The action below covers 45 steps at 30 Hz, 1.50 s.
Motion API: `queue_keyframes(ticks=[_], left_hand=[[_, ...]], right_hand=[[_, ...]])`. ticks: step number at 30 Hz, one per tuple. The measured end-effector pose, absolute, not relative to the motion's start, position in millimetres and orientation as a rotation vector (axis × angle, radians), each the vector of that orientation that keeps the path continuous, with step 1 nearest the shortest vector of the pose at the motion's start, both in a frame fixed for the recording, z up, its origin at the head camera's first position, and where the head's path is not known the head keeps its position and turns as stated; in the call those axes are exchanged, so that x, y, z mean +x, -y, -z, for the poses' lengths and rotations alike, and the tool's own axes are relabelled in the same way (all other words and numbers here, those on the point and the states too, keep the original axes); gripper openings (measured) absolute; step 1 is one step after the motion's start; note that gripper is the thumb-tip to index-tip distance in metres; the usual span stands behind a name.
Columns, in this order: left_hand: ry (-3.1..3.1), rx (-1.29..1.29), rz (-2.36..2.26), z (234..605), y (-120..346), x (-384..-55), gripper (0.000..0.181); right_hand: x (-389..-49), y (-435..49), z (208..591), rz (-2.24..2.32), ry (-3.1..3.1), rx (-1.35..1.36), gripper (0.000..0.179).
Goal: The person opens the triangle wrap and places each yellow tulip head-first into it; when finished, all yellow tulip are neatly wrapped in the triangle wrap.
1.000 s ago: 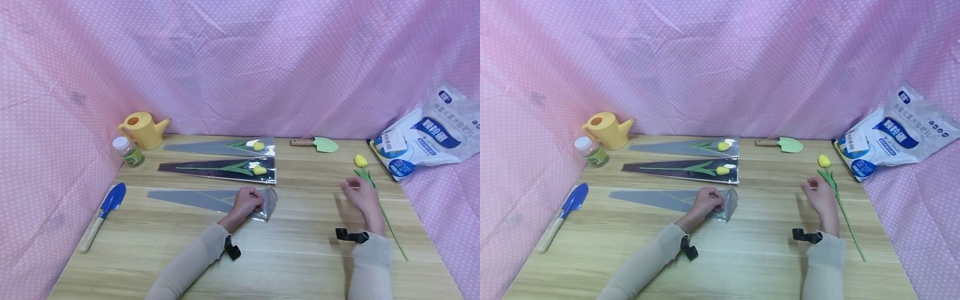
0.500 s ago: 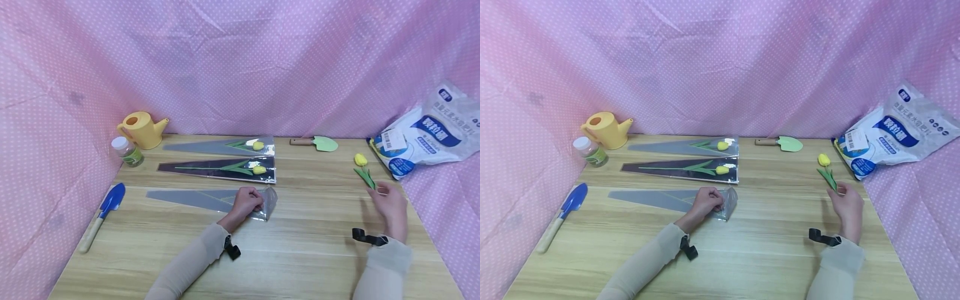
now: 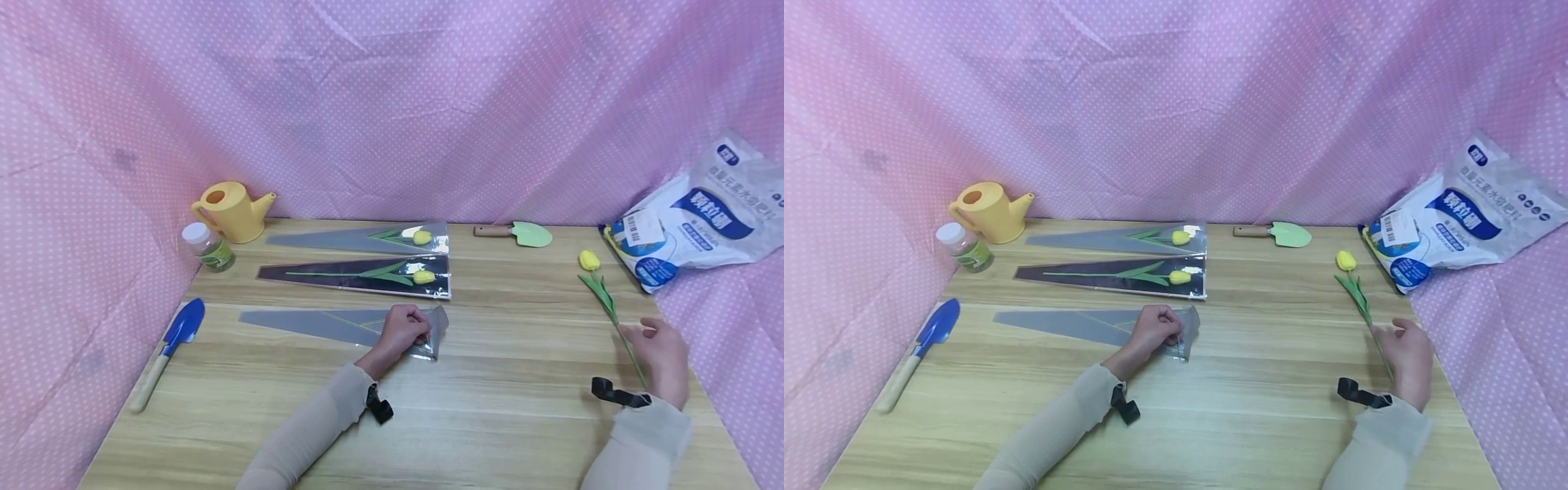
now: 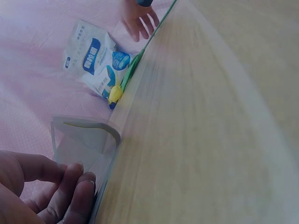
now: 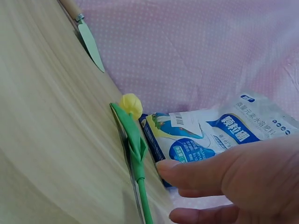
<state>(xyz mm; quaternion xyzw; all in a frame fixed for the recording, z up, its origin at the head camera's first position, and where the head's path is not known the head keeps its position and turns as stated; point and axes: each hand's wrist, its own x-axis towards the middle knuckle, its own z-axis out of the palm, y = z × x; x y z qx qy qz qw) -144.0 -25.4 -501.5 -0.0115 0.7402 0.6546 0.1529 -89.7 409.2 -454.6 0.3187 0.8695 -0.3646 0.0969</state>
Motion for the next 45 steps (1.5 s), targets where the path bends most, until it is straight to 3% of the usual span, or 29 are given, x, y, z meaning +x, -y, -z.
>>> queue_keyframes(ticks=[8,12,27,45], left_hand=[[-2.137,-0.050,-1.853,500.0,25.7,-143.7,0.004],[-2.144,-0.046,-1.853,500.5,25.7,-143.7,0.004],[-2.144,-0.046,-1.854,501.1,25.3,-144.5,0.005],[-2.125,-0.051,-1.864,500.4,25.5,-143.9,0.005]], right_hand=[[-88.2,-412.5,457.9,0.827,-2.664,0.722,0.079],[-88.7,-412.6,459.6,0.718,-2.702,0.660,0.070],[-90.4,-409.7,466.7,0.799,-2.776,0.758,0.049],[-93.4,-404.7,462.0,0.911,-2.619,0.740,0.052]])
